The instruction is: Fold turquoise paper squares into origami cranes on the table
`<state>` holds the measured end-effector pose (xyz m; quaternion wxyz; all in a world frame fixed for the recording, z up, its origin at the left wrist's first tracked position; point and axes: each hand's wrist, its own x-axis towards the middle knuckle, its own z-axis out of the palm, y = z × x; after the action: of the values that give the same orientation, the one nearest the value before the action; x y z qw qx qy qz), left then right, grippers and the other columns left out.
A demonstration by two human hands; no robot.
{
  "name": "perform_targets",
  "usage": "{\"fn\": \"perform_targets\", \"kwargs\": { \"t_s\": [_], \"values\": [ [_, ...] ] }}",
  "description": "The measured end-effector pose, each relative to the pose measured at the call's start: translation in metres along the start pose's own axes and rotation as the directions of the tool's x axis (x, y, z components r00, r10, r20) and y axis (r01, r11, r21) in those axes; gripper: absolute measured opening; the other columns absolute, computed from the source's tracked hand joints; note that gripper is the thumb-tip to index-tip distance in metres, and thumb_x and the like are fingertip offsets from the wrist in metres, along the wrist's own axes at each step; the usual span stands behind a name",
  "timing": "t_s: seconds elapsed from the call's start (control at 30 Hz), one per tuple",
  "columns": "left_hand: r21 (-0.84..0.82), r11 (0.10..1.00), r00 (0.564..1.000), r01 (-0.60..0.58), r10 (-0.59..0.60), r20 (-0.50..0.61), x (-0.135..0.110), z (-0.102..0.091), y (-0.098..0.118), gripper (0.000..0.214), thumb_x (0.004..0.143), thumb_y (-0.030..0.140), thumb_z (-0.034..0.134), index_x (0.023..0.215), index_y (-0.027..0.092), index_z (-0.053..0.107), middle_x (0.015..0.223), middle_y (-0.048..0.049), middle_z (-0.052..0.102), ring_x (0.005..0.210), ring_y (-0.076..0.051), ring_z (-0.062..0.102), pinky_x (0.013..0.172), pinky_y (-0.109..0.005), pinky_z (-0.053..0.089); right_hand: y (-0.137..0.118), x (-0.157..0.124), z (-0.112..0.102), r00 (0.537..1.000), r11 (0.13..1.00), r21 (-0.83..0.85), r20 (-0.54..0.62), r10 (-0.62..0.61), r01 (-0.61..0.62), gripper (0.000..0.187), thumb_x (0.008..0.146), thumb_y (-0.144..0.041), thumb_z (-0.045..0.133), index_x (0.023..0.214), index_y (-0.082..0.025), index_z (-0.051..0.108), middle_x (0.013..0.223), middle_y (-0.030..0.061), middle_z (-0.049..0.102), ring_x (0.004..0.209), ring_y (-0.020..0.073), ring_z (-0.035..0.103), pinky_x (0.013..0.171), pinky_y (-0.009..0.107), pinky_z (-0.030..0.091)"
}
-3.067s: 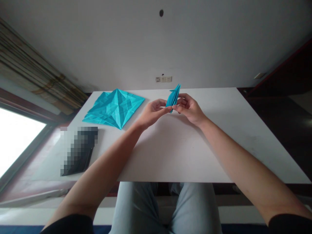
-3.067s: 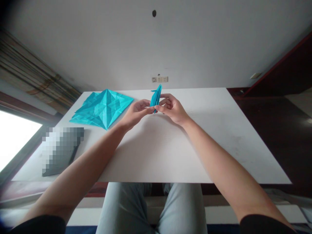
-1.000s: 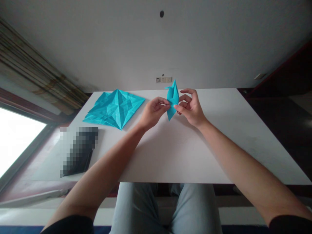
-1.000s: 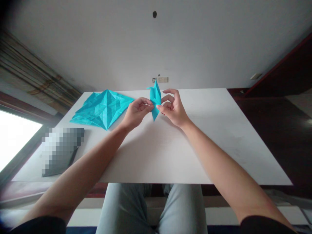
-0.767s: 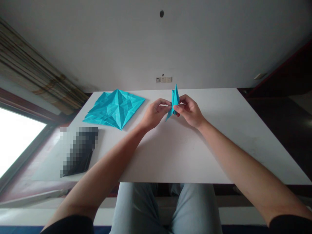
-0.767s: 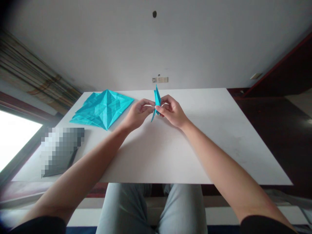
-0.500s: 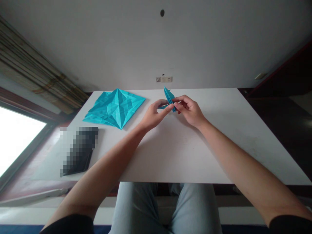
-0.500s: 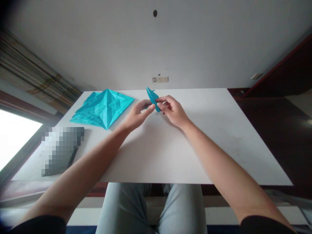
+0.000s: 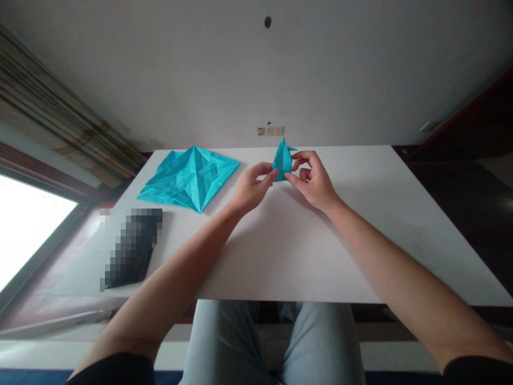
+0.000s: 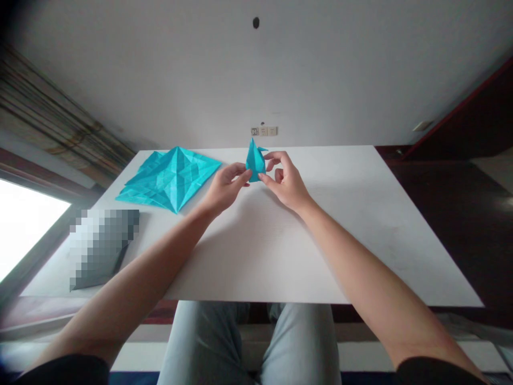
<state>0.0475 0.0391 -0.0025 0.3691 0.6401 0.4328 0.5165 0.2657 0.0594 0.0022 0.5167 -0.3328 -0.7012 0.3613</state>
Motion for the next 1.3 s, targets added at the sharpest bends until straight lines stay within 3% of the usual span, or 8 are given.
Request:
{"fn": "perform_targets", "kwargs": {
  "t_s": [0.17,0.3,0.47,0.6,0.87,1.0,1.17,1.3],
  "values": [
    [0.078,0.996,0.994,-0.034,0.042,-0.103,0.001,-0.003,-0.005,0.031,0.097,0.053,0.088,0.098,0.023,0.081,0.107,-0.0078,0.078,0.097,-0.021,0.068,0.077,-0.029,0.058,0.000,-0.001,0.001,1.000,1.000,-0.010,-0.018,-0.016,0.016,0.047,0.094,-0.063,0.090,0.122,-0.034,0.066,0.106,0.0007,0.066,0.068,0.0142,0.050,0.052,0.029,0.042],
    [-0.052,0.995,0.996,0.085,-0.084,0.012,-0.001,-0.003,0.001,0.042,0.100,0.064,0.083,0.103,0.022,0.079,0.091,-0.0043,0.076,0.087,-0.020,0.072,0.067,-0.027,0.055,-0.002,-0.001,0.001,0.999,0.999,-0.020,0.001,-0.039,0.039,0.043,0.097,-0.066,0.088,0.122,-0.034,0.072,0.110,0.0025,0.068,0.077,0.0172,0.058,0.056,0.030,0.046],
    [-0.170,0.958,0.969,0.231,-0.211,0.129,-0.005,0.000,0.010,0.055,0.100,0.073,0.082,0.121,0.023,0.074,0.111,-0.0082,0.085,0.089,-0.023,0.088,0.057,-0.022,0.049,-0.003,-0.003,0.001,0.999,1.000,0.013,0.025,-0.024,0.024,0.039,0.101,-0.064,0.086,0.123,-0.034,0.075,0.107,0.0014,0.070,0.068,0.0147,0.053,0.057,0.031,0.048],
    [-0.222,0.949,0.970,0.224,-0.195,0.147,-0.004,0.001,0.010,0.059,0.100,0.076,0.081,0.123,0.022,0.073,0.112,-0.0096,0.087,0.096,-0.026,0.090,0.064,-0.024,0.055,0.002,-0.003,-0.001,0.999,1.000,0.004,0.052,-0.004,0.004,0.034,0.103,-0.063,0.084,0.117,-0.033,0.078,0.106,0.0017,0.072,0.065,0.0139,0.052,0.055,0.032,0.046],
    [-0.312,0.912,0.961,0.268,-0.228,0.158,-0.002,-0.001,0.020,0.068,0.100,0.084,0.074,0.111,0.017,0.079,0.115,-0.0148,0.086,0.102,-0.027,0.085,0.079,-0.032,0.063,0.000,0.001,-0.004,0.998,0.996,-0.062,0.036,-0.059,0.061,0.023,0.104,-0.051,0.081,0.098,-0.029,0.084,0.113,0.0065,0.065,0.084,0.0185,0.060,0.064,0.034,0.054],
    [-0.253,0.942,0.969,0.222,-0.184,0.166,-0.003,-0.002,0.020,0.060,0.085,0.064,0.100,0.116,0.018,0.078,0.107,-0.0076,0.083,0.095,-0.020,0.080,0.080,-0.028,0.061,0.005,0.000,-0.004,0.997,0.997,-0.043,0.048,-0.061,0.063,0.030,0.106,-0.055,0.074,0.099,-0.027,0.081,0.121,0.0071,0.063,0.081,0.0164,0.058,0.061,0.032,0.051],
    [-0.235,0.953,0.975,0.191,-0.158,0.155,-0.003,-0.002,0.014,0.057,0.089,0.066,0.095,0.110,0.016,0.077,0.097,-0.0049,0.079,0.085,-0.015,0.074,0.078,-0.027,0.059,0.011,0.000,0.000,0.999,0.997,0.074,-0.023,-0.032,0.034,0.048,0.096,-0.069,0.088,0.116,-0.031,0.066,0.116,0.0014,0.069,0.065,0.0115,0.048,0.053,0.029,0.042],
    [-0.200,0.970,0.981,0.137,-0.106,0.162,-0.002,-0.001,0.009,0.054,0.088,0.064,0.096,0.103,0.016,0.077,0.093,-0.0039,0.078,0.080,-0.014,0.070,0.073,-0.026,0.055,0.007,0.002,0.001,0.999,0.995,0.097,-0.034,0.017,-0.014,0.055,0.092,-0.078,0.088,0.109,-0.029,0.067,0.100,-0.0012,0.069,0.061,0.0103,0.046,0.051,0.029,0.038]
  ]
}}
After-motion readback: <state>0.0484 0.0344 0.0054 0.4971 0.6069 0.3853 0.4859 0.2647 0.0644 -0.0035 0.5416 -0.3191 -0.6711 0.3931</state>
